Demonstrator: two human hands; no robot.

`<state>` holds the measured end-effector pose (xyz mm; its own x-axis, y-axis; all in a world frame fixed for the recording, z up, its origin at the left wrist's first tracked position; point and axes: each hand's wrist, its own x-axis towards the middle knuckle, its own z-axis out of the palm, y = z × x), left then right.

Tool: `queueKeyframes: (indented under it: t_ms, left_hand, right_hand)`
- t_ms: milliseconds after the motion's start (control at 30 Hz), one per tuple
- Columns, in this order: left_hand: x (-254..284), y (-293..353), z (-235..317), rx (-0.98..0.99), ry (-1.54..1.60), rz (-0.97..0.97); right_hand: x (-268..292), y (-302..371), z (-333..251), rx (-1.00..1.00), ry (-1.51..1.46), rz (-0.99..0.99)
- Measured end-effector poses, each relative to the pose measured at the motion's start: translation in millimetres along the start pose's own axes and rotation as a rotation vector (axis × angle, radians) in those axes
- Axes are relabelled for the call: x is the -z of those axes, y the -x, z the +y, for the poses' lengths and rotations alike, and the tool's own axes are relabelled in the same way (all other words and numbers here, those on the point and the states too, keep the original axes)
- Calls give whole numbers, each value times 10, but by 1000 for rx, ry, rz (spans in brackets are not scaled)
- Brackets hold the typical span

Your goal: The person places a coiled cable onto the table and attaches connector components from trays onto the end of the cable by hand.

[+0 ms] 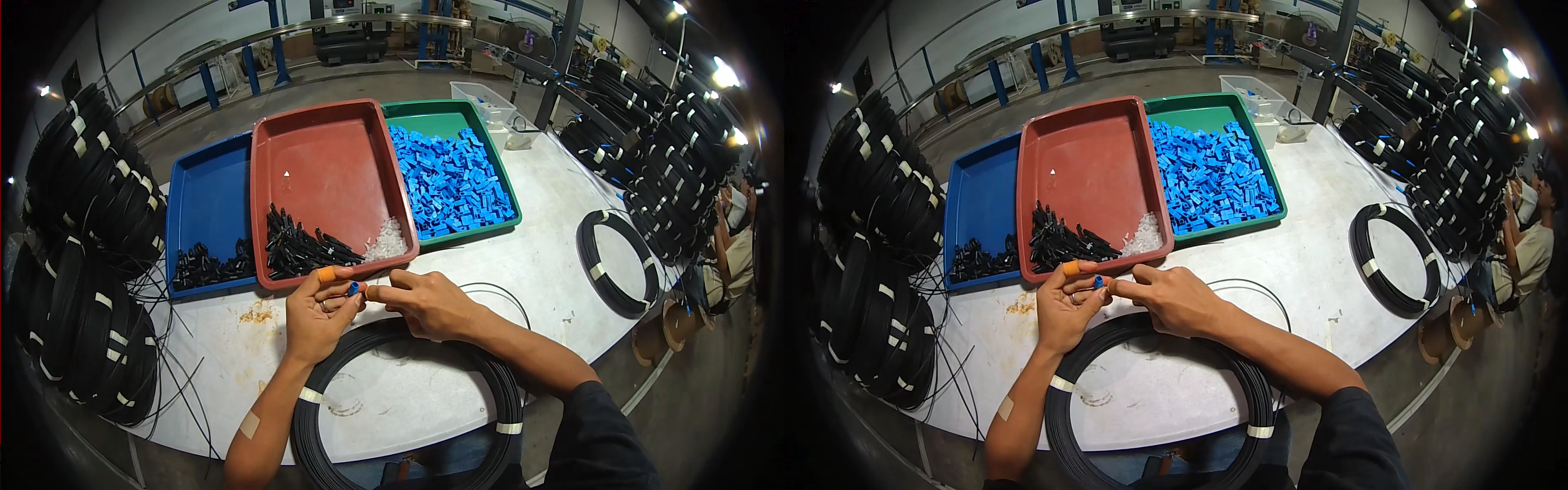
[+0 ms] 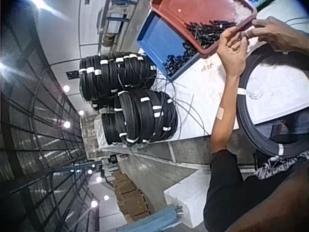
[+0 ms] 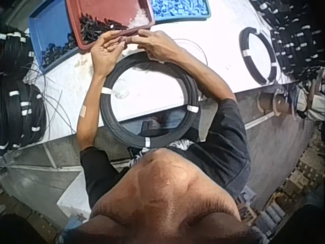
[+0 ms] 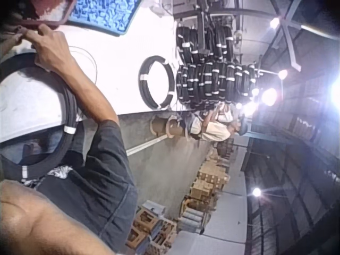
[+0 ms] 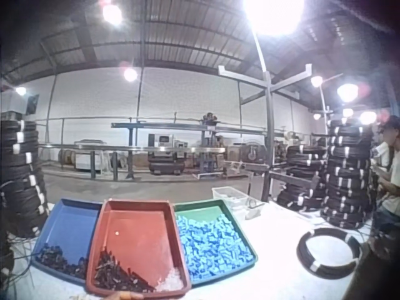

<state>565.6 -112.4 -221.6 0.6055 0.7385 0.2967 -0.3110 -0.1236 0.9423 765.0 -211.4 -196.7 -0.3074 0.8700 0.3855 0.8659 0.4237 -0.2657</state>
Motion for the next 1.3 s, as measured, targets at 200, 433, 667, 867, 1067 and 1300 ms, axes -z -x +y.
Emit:
queueKeyframes:
  t_ms: [200, 433, 667, 867, 1067, 1300]
  left_hand:
    - [55, 25, 64, 8, -34, 9]
    - [20, 2, 15, 12, -54, -2]
    - [50, 48, 59, -163, -214, 94]
    - [103, 50, 122, -256, -631, 78]
    - [90, 37, 194, -283, -732, -9]
    - [113, 29, 141, -293, -683, -68]
  right_hand:
    - [22, -51, -40, 35, -101, 31]
    - [53, -33, -20, -17, -90, -40]
    - [-126, 16, 34, -110, -258, 381]
    - [-87, 52, 106, -83, -149, 486]
    - [-65, 46, 90, -49, -106, 474]
    - [-88, 35, 111, -26, -139, 459]
